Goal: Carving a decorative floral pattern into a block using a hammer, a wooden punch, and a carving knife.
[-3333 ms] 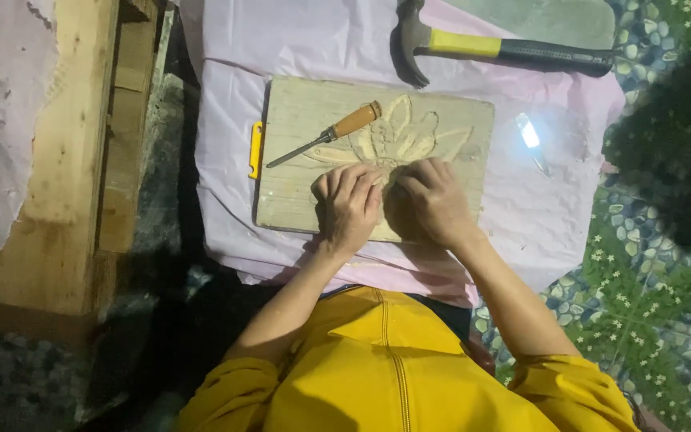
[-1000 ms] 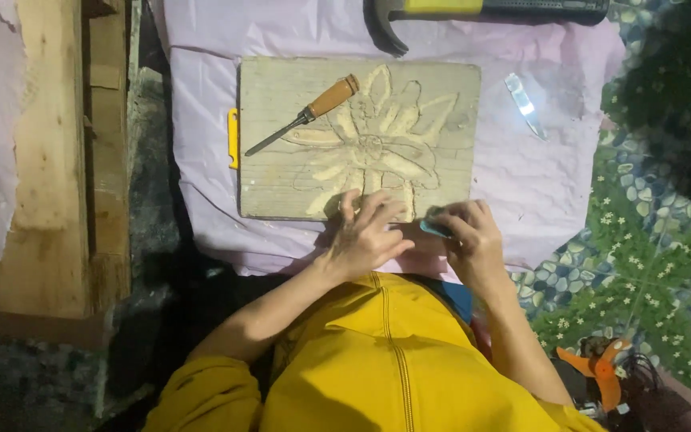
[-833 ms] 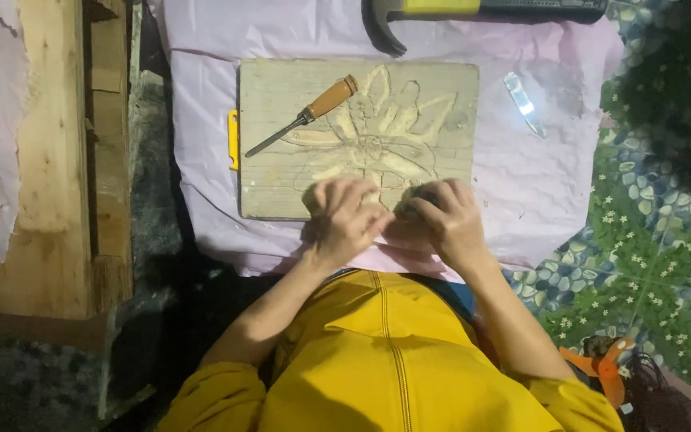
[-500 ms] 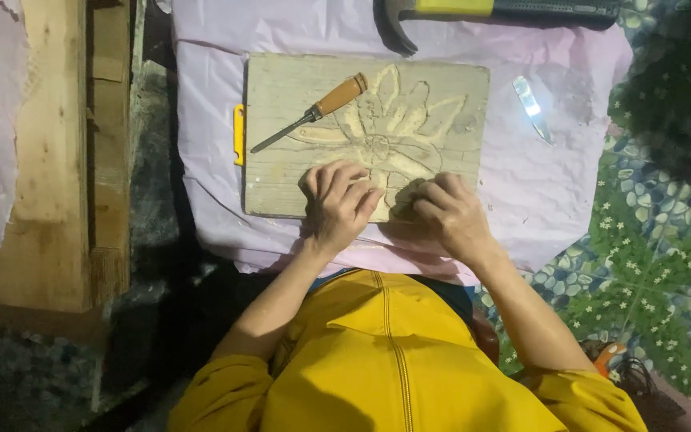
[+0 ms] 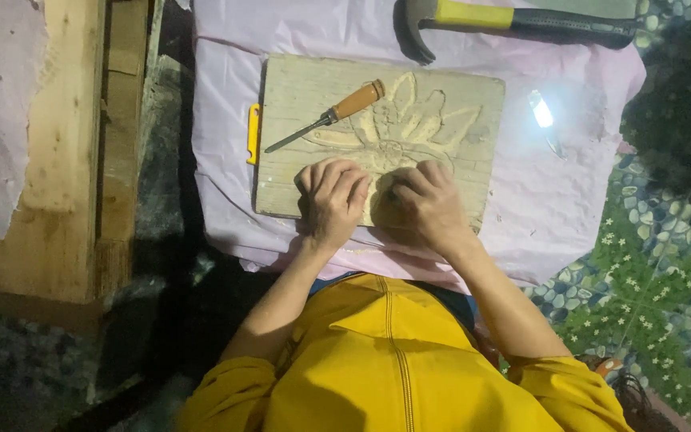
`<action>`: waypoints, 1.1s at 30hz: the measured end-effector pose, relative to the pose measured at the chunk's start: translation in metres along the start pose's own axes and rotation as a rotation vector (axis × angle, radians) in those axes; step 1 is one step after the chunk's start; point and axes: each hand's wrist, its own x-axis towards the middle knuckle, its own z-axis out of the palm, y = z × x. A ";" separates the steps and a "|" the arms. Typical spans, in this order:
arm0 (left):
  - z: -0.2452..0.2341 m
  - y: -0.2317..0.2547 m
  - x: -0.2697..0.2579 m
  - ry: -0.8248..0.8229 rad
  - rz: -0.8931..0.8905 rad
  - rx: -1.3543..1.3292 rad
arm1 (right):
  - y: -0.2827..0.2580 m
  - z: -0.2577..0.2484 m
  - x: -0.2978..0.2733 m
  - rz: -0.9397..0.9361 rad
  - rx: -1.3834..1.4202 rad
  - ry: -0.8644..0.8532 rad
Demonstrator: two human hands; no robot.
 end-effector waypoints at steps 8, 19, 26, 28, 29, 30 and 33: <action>0.008 -0.001 -0.003 0.019 0.000 0.049 | -0.007 0.006 -0.007 -0.049 0.003 -0.026; 0.007 -0.002 -0.004 0.054 -0.020 0.002 | -0.004 -0.018 -0.004 0.058 0.075 -0.013; 0.011 -0.006 -0.007 0.091 0.001 0.006 | 0.001 0.016 -0.019 -0.070 0.127 -0.050; 0.011 -0.005 -0.006 0.090 0.000 -0.005 | 0.002 0.012 -0.017 -0.053 0.157 -0.062; 0.010 -0.003 -0.005 0.086 0.001 0.001 | 0.002 0.008 -0.012 -0.066 0.119 -0.041; 0.008 -0.003 -0.004 0.082 0.002 0.013 | 0.002 0.006 -0.005 -0.083 0.085 -0.017; 0.008 -0.002 -0.004 0.087 -0.006 0.000 | -0.020 -0.012 -0.006 -0.155 0.233 -0.097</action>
